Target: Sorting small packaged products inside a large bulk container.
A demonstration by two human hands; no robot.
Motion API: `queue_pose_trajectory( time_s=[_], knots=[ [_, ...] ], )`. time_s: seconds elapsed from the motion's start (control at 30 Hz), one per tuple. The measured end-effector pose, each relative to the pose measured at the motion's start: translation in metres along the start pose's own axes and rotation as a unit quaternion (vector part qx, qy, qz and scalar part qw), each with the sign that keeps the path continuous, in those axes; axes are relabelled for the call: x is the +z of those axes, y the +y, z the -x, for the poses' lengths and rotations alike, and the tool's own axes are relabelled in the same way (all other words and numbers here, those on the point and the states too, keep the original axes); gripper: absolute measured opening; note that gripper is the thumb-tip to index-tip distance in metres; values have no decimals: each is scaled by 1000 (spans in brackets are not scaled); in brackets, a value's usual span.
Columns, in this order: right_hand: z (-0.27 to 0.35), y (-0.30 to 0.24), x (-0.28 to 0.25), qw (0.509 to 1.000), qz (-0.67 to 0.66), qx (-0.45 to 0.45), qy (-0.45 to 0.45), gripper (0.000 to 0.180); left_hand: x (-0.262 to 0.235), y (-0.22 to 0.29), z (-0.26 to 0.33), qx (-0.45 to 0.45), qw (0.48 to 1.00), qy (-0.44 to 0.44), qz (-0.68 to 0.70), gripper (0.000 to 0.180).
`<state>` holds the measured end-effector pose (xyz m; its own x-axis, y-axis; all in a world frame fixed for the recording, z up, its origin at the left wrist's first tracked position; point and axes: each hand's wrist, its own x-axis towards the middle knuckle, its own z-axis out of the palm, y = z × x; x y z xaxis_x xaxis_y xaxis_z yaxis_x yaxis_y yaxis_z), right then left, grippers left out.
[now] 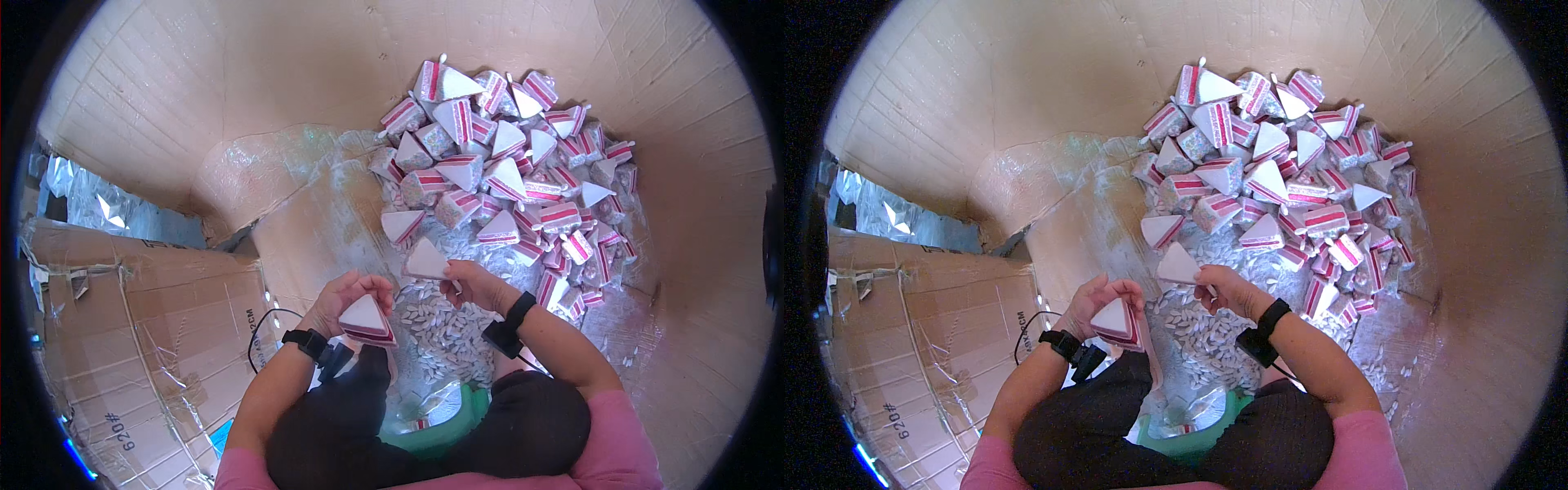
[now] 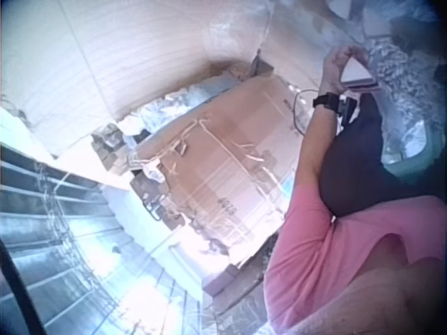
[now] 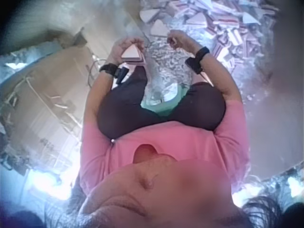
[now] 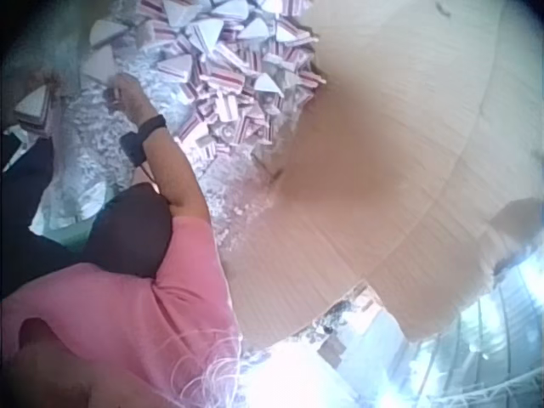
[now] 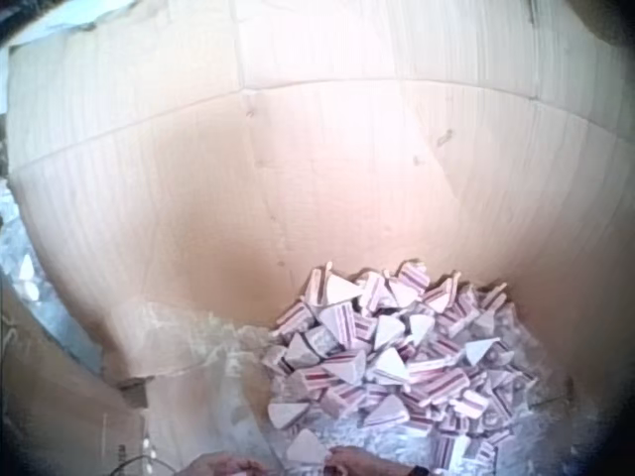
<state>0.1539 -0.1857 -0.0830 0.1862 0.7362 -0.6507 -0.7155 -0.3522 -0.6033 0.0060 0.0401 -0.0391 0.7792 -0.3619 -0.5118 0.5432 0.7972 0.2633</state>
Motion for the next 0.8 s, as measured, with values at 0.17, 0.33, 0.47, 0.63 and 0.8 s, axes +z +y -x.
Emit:
queue_pose_trajectory(
  time_s=[0.17, 0.33, 0.47, 0.63, 0.8],
  knots=[
    [14, -5, 5, 997, -72, 9, -31, 33, -10, -7, -5, -33, 995, -8, -93, 47],
    [30, -8, 0, 992, -53, 111, -43, 39, 13, -8, -12, -75, 980, 25, -180, 64],
    [42, -12, -2, 988, -12, 137, -65, 40, 6, -14, -10, -81, 984, 41, -155, 63],
    [53, -4, -11, 991, -49, 128, 10, 40, -1, -20, 0, -128, 981, 101, -101, 52],
    [61, 6, -15, 990, -74, 115, 21, 39, 11, -19, -13, -91, 991, 79, -55, 34]
  ],
)
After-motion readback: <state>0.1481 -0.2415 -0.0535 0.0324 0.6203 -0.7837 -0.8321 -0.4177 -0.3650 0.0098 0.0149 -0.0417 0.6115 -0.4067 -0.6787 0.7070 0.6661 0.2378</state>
